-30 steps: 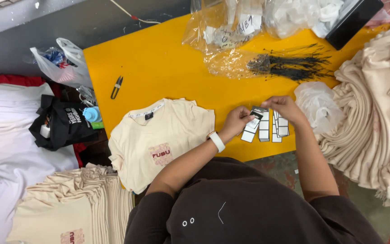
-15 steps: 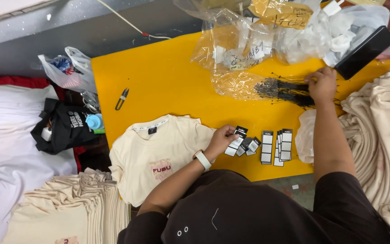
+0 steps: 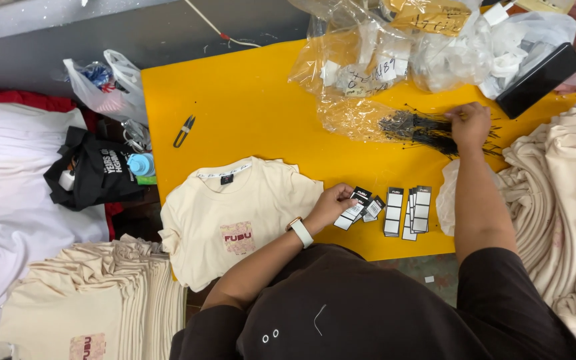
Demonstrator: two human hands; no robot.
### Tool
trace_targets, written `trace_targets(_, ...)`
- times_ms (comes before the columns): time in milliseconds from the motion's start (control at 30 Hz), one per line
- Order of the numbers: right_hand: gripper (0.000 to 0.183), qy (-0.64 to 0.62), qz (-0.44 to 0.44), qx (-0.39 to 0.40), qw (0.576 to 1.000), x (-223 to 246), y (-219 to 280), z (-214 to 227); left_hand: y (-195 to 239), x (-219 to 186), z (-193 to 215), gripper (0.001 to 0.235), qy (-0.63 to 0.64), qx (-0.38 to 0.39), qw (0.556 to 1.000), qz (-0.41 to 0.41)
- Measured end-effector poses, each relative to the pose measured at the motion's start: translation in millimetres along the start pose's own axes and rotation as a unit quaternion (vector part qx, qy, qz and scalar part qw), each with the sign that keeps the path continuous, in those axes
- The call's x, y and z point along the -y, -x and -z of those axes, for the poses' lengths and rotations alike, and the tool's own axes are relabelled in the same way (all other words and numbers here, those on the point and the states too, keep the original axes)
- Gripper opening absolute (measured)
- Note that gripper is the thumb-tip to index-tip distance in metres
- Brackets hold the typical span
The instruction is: Applying brand or price tags to t-shirts and folding them into organized stacks on a work table.
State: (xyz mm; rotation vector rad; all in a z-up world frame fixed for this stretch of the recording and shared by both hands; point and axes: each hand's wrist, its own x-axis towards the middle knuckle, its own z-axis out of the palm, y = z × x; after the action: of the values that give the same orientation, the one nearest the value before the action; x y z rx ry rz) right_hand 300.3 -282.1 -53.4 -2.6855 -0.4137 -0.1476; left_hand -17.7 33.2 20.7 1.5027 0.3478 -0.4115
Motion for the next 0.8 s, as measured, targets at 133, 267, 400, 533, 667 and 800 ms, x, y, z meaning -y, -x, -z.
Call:
trace_targets(133,0.009,-0.047,0.002,-0.068,0.997,7,-2,29,8,3,8,0.016,-0.007,-0.026,1.0,0.001)
trace_targets(267,0.015,0.039,0.064,-0.064,0.995,16,-4,69,21,-17,5,0.023,-0.079,0.011,0.996,-0.032)
trace_targets(400,0.013,0.057,0.074,-0.02,0.995,19,-6,82,26,-42,-4,0.022,-0.151,0.054,0.98,-0.114)
trace_targets(533,0.023,0.08,0.01,0.096,0.992,29,-4,63,47,-64,-10,0.013,-0.209,0.087,0.964,-0.141)
trace_targets(667,0.02,0.055,-0.056,0.097,0.992,29,-7,24,64,-48,-2,0.011,-0.24,0.118,0.948,-0.171)
trace_targets(800,0.009,0.105,-0.095,0.144,0.979,28,-15,11,64,-30,18,0.012,-0.22,0.104,0.962,-0.125)
